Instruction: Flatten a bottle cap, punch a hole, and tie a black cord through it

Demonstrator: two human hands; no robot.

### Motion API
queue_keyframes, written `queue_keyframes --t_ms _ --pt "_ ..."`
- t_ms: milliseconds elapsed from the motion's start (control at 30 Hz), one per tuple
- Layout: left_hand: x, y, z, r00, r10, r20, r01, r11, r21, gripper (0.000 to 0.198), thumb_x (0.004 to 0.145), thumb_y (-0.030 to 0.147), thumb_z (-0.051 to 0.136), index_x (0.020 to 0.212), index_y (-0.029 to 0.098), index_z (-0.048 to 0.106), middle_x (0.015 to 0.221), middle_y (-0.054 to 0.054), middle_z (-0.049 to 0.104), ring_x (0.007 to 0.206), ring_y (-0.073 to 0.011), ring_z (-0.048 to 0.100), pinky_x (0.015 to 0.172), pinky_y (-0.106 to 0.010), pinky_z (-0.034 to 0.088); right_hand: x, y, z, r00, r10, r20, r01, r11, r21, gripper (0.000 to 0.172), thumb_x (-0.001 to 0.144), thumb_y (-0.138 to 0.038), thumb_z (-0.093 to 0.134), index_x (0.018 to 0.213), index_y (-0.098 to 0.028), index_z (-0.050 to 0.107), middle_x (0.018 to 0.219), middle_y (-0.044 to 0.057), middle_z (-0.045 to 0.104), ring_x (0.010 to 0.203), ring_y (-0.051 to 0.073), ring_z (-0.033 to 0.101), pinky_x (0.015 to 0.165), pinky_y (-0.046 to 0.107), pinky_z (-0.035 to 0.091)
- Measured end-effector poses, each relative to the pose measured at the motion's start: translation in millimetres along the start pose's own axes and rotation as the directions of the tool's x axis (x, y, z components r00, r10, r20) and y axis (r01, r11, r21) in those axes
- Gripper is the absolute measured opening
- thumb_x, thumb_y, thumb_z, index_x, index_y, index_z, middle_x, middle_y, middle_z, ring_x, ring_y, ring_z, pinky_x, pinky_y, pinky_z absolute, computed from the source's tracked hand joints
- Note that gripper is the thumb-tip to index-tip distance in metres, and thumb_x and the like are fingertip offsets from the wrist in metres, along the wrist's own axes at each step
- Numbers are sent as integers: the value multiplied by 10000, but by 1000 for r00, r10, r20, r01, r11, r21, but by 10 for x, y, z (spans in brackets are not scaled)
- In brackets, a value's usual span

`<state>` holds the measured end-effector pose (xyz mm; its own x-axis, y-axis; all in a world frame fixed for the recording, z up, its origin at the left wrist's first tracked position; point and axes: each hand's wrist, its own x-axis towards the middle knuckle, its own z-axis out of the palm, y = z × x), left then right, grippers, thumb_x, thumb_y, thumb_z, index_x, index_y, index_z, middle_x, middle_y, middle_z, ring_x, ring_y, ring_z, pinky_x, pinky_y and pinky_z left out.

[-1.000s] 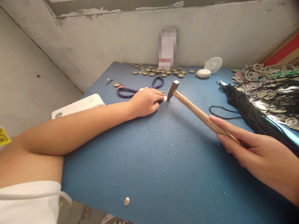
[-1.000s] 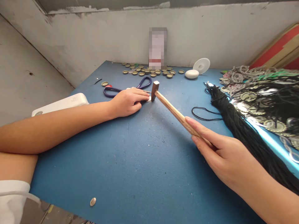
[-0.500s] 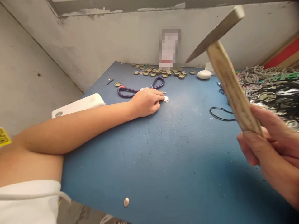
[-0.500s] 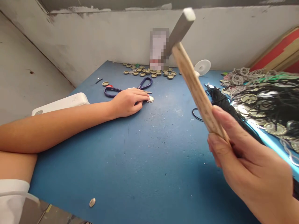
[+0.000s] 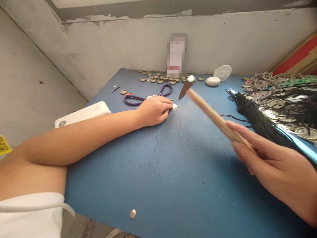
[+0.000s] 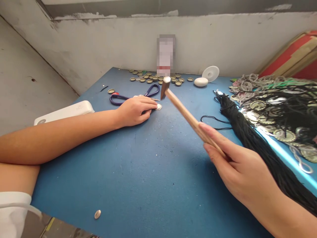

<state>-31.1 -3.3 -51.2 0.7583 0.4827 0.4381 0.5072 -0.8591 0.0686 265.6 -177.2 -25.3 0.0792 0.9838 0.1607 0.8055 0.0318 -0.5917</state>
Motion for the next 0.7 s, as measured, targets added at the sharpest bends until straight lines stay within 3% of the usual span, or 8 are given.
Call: queue_keyframes --t_ms 67,133,267,333,433,533,600,700 --pt "-9 -17 6 1000 5 -14 -6 999 -31 368 907 98 507 1131 204 778 1233 -61 773 1202 -222 715 1043 -374 578 -47 5 -3 985 19 -170 -4 996 86 601 895 -443 610 1488 -351 590 540 -57 538 390 180 484 384 346 452" --pt "-13 -25 7 1000 0 -14 -1 999 -43 371 909 103 507 1133 217 780 1238 -48 772 1217 -215 710 1051 -363 575 -60 19 6 966 46 -255 -13 991 132 617 882 -421 627 1494 -358 582 587 -48 591 426 181 523 413 346 476" --pt "-8 -13 -3 1000 -24 2 24 999 -35 337 911 118 512 1098 189 783 1231 -69 772 1198 -238 716 1043 -384 579 23 46 36 1000 -11 7 11 1000 -2 553 811 -492 602 1325 -338 734 1052 18 830 832 282 794 734 430 660" --pt "0 2 -13 999 -40 4 40 999 -24 320 907 115 520 1090 172 776 1241 -94 761 1190 -254 711 1046 -408 575 75 43 44 996 -19 88 21 999 -25 574 812 -507 559 1331 -331 729 1233 3 790 1057 314 779 882 465 649" --pt "10 20 -22 998 -58 -22 59 998 8 313 900 114 540 1125 150 755 1254 -135 736 1201 -274 682 1052 -439 563 112 36 39 996 -31 82 32 999 -13 591 824 -509 542 1357 -318 710 1291 -6 759 1132 312 753 951 463 626" --pt "10 11 -14 999 -44 -10 44 999 15 300 910 121 533 1096 160 766 1201 -116 762 1158 -263 702 1033 -432 572 93 43 16 991 -38 125 38 999 2 560 857 -503 560 1363 -314 708 1158 14 816 1048 300 782 932 445 636" --pt "3 -6 0 999 -33 -2 33 999 -5 318 919 123 521 1099 185 775 1203 -86 776 1159 -242 718 1041 -417 574 49 51 -2 994 -29 108 29 1000 7 538 879 -497 598 1378 -321 697 857 9 815 789 263 791 758 400 667" --pt "-9 -25 20 999 -31 -13 31 999 -32 354 922 124 519 1148 219 775 1238 -56 772 1208 -220 711 1067 -389 566 -27 48 -15 991 -48 -129 52 998 33 596 935 -478 568 1513 -335 556 580 -47 595 453 189 585 454 338 539"
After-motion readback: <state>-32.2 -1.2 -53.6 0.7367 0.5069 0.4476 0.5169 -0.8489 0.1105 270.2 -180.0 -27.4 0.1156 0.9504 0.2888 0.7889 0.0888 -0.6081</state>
